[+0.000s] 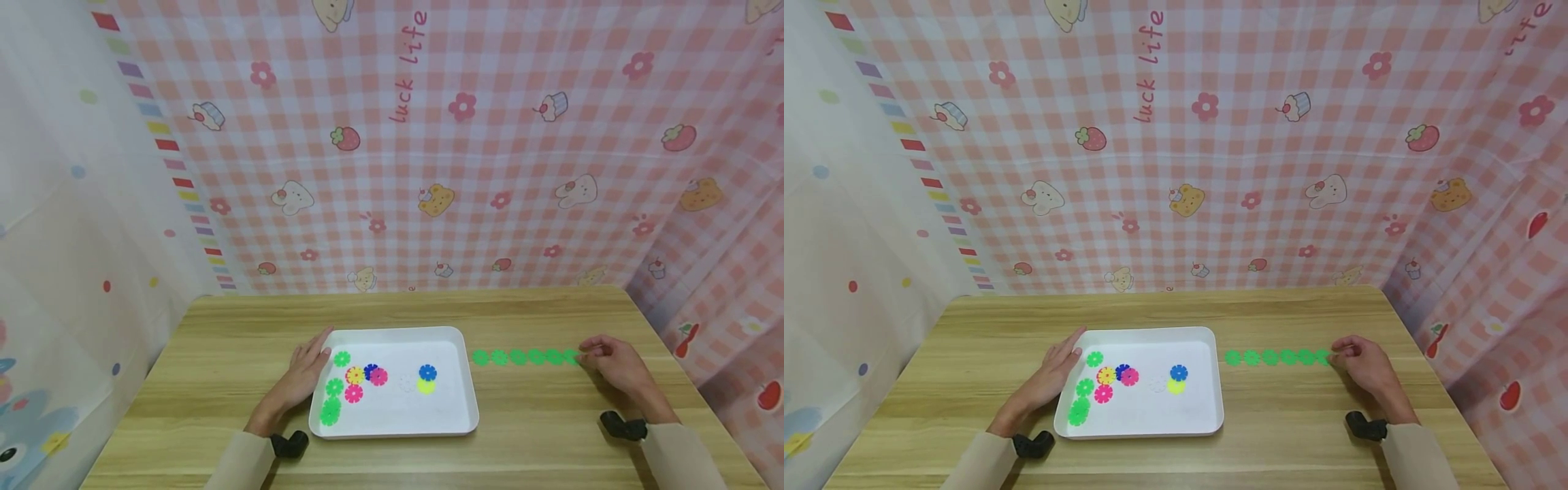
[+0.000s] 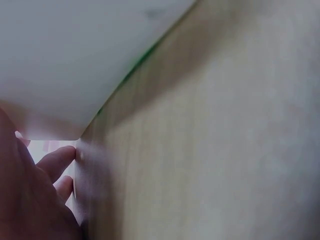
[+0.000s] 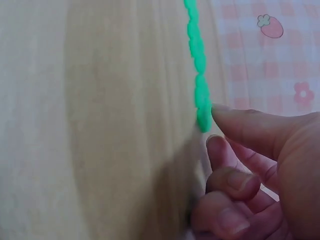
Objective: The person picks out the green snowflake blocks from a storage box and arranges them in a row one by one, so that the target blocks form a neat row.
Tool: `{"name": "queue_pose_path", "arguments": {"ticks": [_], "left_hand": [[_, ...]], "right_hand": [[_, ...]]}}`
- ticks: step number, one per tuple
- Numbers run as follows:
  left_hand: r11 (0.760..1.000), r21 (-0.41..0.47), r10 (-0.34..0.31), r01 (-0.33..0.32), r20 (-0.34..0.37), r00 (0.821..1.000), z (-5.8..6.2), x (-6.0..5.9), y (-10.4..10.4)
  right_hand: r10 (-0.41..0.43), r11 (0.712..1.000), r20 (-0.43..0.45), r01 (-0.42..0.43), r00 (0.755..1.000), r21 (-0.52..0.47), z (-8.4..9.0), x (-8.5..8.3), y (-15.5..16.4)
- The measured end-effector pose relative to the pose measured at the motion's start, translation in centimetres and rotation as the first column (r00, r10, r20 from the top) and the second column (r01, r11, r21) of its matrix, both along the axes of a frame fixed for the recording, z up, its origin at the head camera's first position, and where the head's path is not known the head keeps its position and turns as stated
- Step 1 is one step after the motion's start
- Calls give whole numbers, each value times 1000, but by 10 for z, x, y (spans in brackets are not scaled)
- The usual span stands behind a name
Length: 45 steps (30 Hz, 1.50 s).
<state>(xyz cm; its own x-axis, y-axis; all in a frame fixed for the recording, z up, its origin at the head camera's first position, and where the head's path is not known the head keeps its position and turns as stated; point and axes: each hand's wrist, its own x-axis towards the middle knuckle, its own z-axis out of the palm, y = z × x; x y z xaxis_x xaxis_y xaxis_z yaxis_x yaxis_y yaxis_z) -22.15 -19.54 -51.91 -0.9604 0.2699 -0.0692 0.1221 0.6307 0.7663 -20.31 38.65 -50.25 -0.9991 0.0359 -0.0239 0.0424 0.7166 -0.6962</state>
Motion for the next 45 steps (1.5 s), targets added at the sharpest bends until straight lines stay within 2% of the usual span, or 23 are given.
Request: {"name": "queue_pose_path", "arguments": {"ticks": [6, 15, 20, 26, 30, 37, 41, 45], "left_hand": [[1000, -16, 13, -13, 13, 1000, -1, -1, -1], [1000, -18, 6, -6, 12, 1000, -1, -2, -1], [1000, -16, -2, 2, 1, 1000, -2, -1, -2], [1000, -16, 0, 0, -3, 1000, -1, -1, -2], [1000, -16, -2, 2, 1, 1000, -1, -1, -2], [1000, -14, 6, -6, 7, 1000, -1, -1, -1], [1000, -11, 8, -7, 15, 1000, 0, -1, -1], [1000, -16, 11, -11, 15, 1000, 1, -1, -2]], "right_hand": [[32, 999, -42, -30, 999, 30, 12, -8, -18], [155, 985, -44, -158, 987, -68, 37, -32, -82], [240, 959, -41, -243, 970, -144, 43, -50, -127], [384, 903, -21, -380, 923, -202, 48, -62, -187], [456, 874, 42, -438, 889, -211, 53, -66, -228], [592, 800, 119, -565, 797, -201, 50, -65, -291], [647, 760, 124, -622, 752, -189, 43, -64, -321], [661, 748, 97, -644, 744, -159, 35, -64, -345]]}}
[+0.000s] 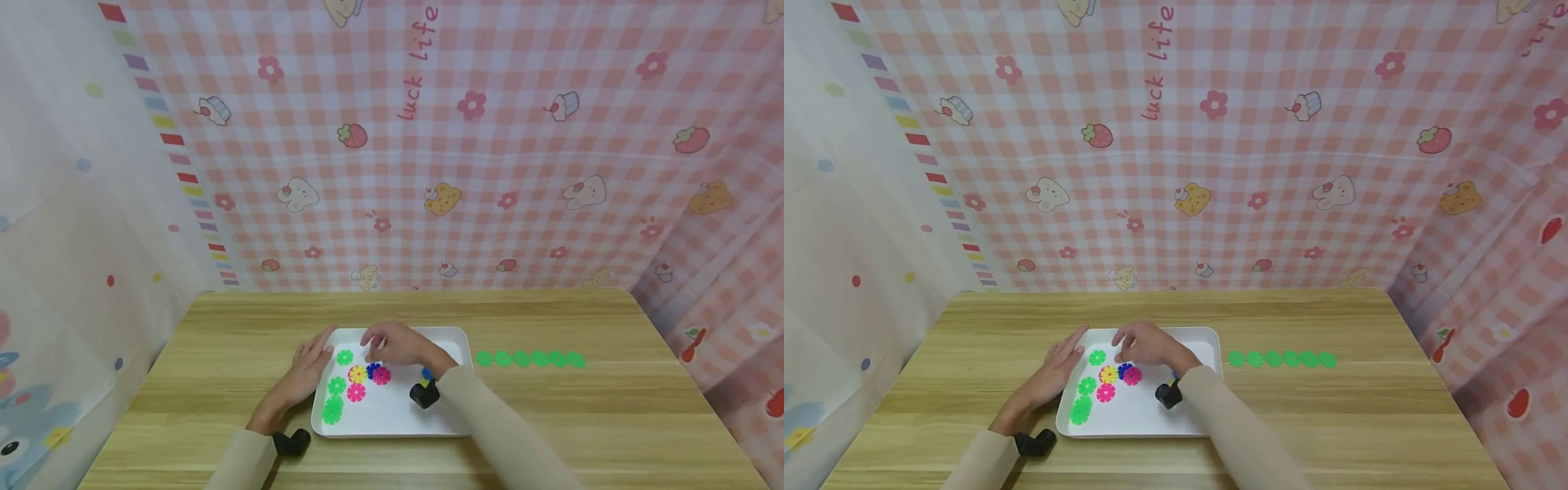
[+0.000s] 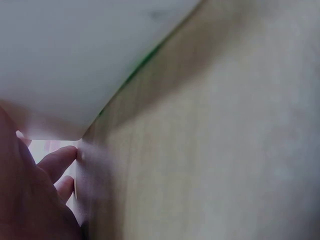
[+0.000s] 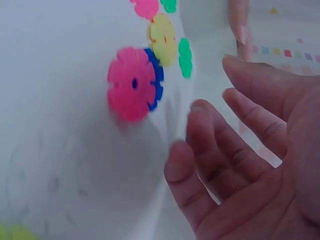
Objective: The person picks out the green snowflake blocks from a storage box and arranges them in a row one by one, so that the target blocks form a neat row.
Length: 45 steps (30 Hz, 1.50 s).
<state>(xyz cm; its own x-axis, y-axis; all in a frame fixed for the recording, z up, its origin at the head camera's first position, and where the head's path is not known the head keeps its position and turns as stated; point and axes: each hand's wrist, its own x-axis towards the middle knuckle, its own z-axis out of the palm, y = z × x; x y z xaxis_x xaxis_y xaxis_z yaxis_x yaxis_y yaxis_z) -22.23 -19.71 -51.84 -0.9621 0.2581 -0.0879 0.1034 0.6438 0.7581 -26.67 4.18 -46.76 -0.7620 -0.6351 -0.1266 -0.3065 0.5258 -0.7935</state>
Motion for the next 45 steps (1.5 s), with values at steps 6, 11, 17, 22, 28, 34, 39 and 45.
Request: {"name": "queue_pose_path", "arguments": {"ticks": [6, 11, 17, 22, 28, 34, 39, 45], "left_hand": [[1000, 4, -12, 12, -43, 999, -2, -1, 0], [1000, 8, -26, 27, -41, 999, -3, -1, 0], [1000, 9, -24, 25, -28, 999, -1, -1, -1], [1000, 7, -24, 24, -33, 999, 0, -1, -1], [1000, 11, -22, 22, -15, 1000, -1, 0, -1], [1000, 9, -25, 25, -3, 1000, 0, -1, 0], [1000, 8, -20, 21, -15, 1000, 0, -1, 0], [1000, 12, -16, 16, -32, 999, -1, 0, 0]], "right_hand": [[-73, 996, 22, 72, 997, 48, -13, 1, -24], [-121, 989, 8, 120, 993, 83, -23, 2, -36], [-156, 974, -93, 169, 983, 153, -29, 4, -47], [-164, 957, -169, 198, 972, 210, -30, 6, -52], [-167, 957, -121, 190, 979, 220, -27, 7, -50], [-139, 969, -103, 157, 985, 189, -25, 9, -46], [-136, 970, -95, 152, 986, 192, -21, 15, -46], [-159, 974, -22, 160, 987, 163, -18, 17, -43]]}}
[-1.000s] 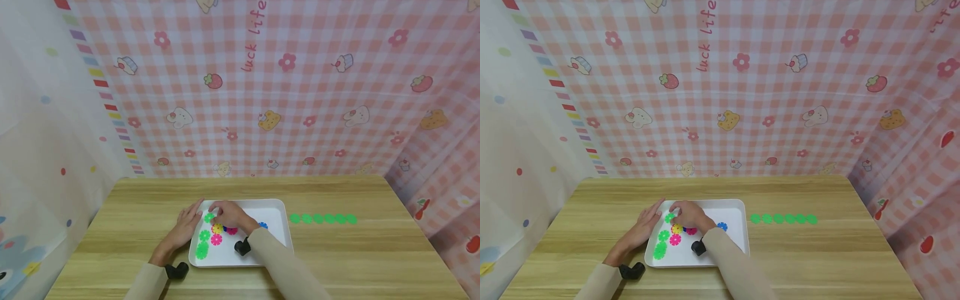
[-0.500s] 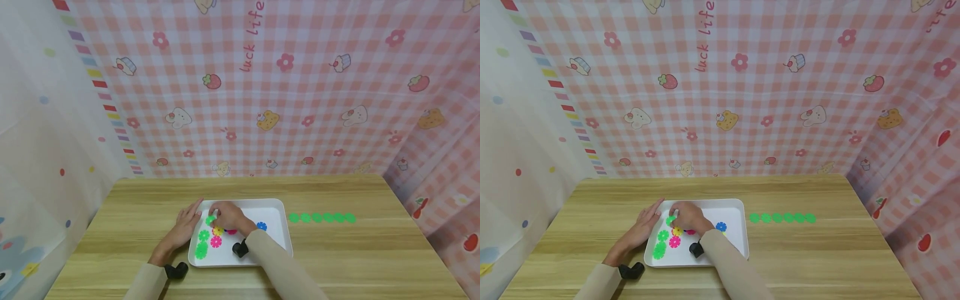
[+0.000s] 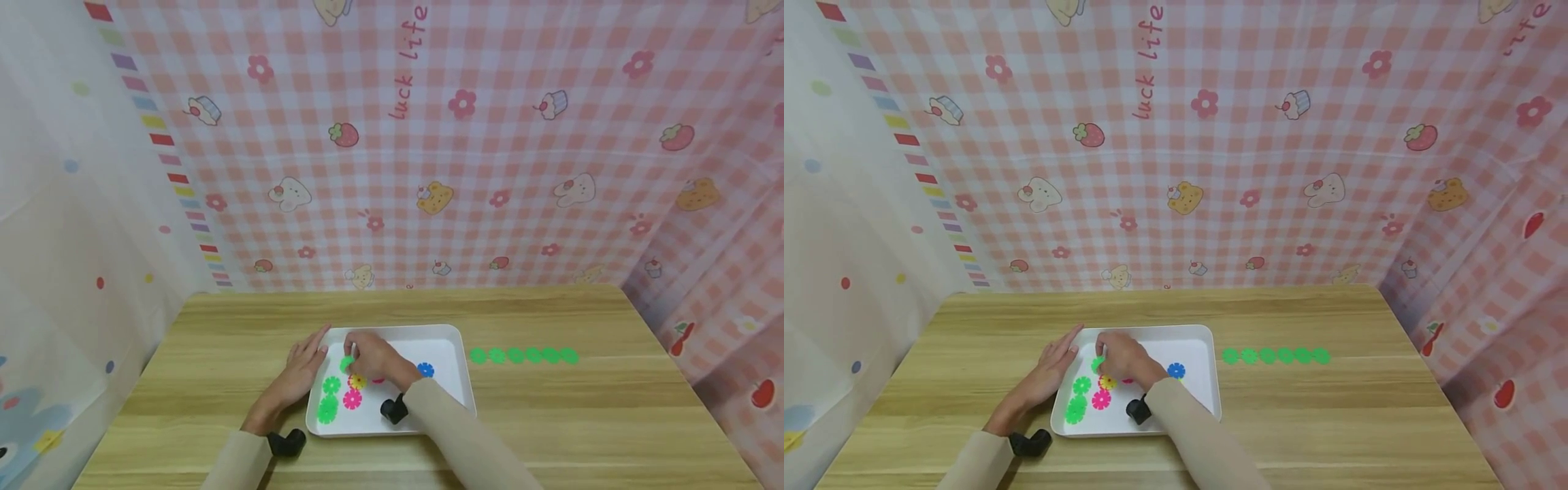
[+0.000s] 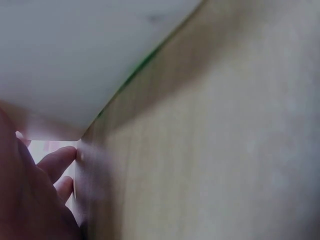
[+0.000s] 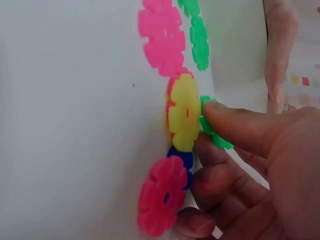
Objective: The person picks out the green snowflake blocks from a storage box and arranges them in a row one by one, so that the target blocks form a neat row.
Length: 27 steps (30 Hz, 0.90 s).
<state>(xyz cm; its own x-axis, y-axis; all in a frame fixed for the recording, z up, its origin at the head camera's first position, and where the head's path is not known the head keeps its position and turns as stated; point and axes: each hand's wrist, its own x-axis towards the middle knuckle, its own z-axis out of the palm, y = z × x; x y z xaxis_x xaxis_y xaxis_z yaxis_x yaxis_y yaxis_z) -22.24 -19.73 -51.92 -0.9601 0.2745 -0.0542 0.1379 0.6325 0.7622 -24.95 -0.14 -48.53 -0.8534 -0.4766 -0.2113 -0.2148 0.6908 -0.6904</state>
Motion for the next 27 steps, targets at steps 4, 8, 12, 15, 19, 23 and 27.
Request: {"name": "queue_pose_path", "arguments": {"ticks": [4, 8, 12, 15, 19, 23, 27], "left_hand": [[1000, -1, -1, 1, 10, 1000, -1, 0, 0], [1000, -2, -4, 4, 16, 1000, -1, 0, 1], [1000, 0, -1, 1, 9, 1000, 0, 0, 1], [1000, 7, 1, -2, 10, 1000, 0, 1, 1], [1000, 7, 6, -6, 13, 1000, 1, 1, 1], [1000, 2, 9, -9, 21, 1000, 1, 1, 2], [1000, 3, 5, -5, 25, 1000, 1, 1, 2]], "right_hand": [[-24, 1000, 22, 24, 999, 0, 3, 0, 5], [-32, 999, 17, 33, 999, -3, 5, 0, 12], [-39, 999, 32, 40, 999, -33, 12, -1, 24], [-46, 997, 38, 49, 998, -67, 19, -1, 36], [-55, 993, 28, 57, 998, -103, 26, -3, 52], [-61, 990, 0, 61, 998, -124, 32, -3, 70], [-69, 988, -31, 64, 997, -139, 36, -3, 88]]}}
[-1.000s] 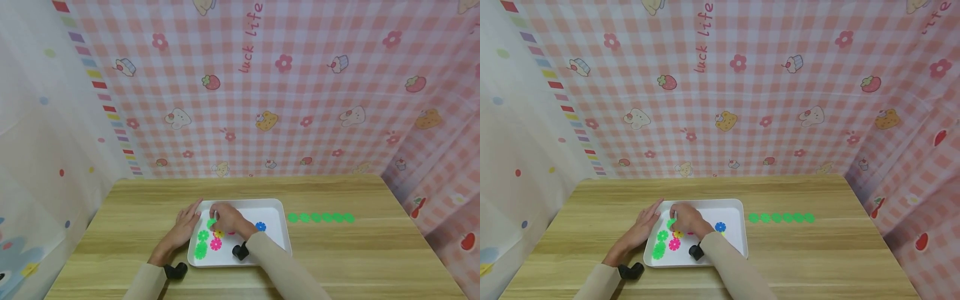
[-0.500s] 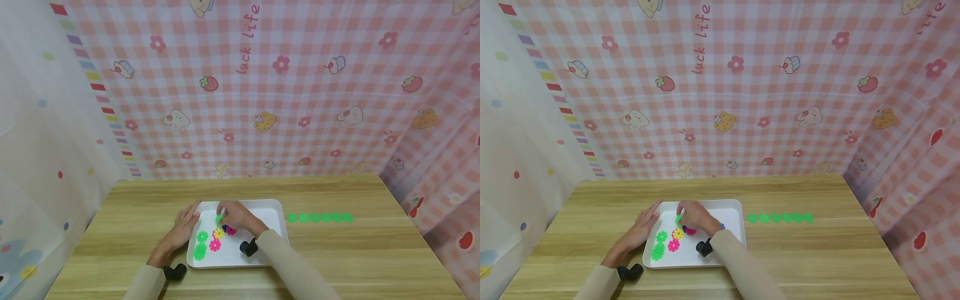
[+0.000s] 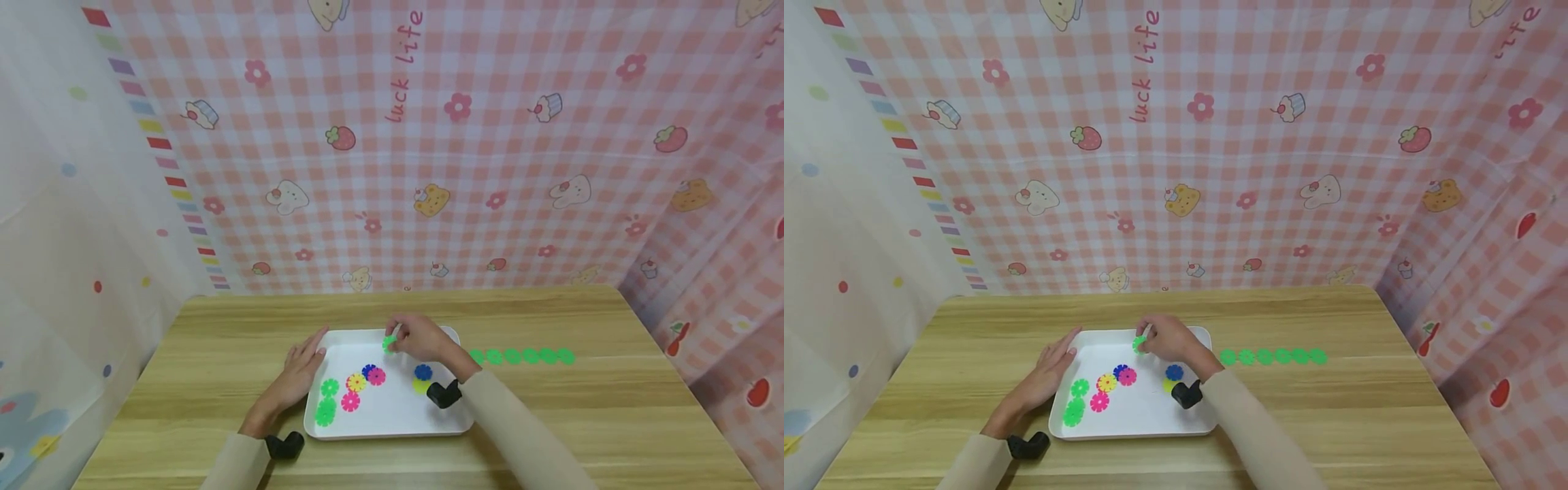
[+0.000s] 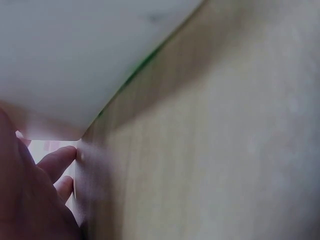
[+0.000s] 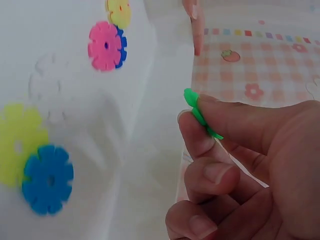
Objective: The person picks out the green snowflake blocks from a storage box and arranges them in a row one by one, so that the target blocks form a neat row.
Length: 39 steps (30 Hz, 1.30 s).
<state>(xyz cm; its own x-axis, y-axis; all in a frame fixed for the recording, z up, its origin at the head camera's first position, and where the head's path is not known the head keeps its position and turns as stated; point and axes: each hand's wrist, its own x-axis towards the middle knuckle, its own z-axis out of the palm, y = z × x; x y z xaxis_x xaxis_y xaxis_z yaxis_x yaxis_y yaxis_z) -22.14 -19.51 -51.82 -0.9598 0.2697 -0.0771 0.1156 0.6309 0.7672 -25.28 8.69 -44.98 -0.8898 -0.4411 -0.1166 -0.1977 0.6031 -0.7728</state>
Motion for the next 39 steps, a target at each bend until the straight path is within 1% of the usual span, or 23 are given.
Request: {"name": "queue_pose_path", "arguments": {"ticks": [7, 12, 16, 19, 23, 26, 30, 37, 39], "left_hand": [[1000, -1, 5, -5, 5, 1000, -2, 0, -1], [1000, -11, 19, -19, 20, 1000, -1, 0, -1], [1000, -12, 26, -25, 24, 999, 0, 0, 0], [1000, -11, 24, -24, 21, 999, 0, 0, 0], [1000, -12, 16, -15, 10, 1000, -1, -1, -1], [1000, -9, 14, -14, 10, 1000, -2, -1, -1], [1000, -3, 16, -16, 14, 1000, -1, 0, -1], [1000, -1, 17, -17, 6, 1000, -1, 0, -1], [1000, 2, 18, -18, 8, 1000, -1, 0, -1]], "right_hand": [[2, 999, -65, -5, 998, -39, 3, -2, 30], [-24, 998, -102, 17, 995, -65, 3, 1, 57], [-44, 996, -120, 34, 992, -85, 0, 3, 83], [-57, 992, -112, 44, 992, -120, -2, 5, 105], [-115, 986, -109, 100, 987, -132, -5, 9, 135], [-184, 979, -111, 172, 977, -112, -5, 14, 156], [-253, 964, -109, 241, 961, -111, -5, 22, 183], [-320, 945, -102, 309, 942, -105, -13, 36, 236], [-341, 939, -117, 331, 933, -96, -17, 41, 250]]}}
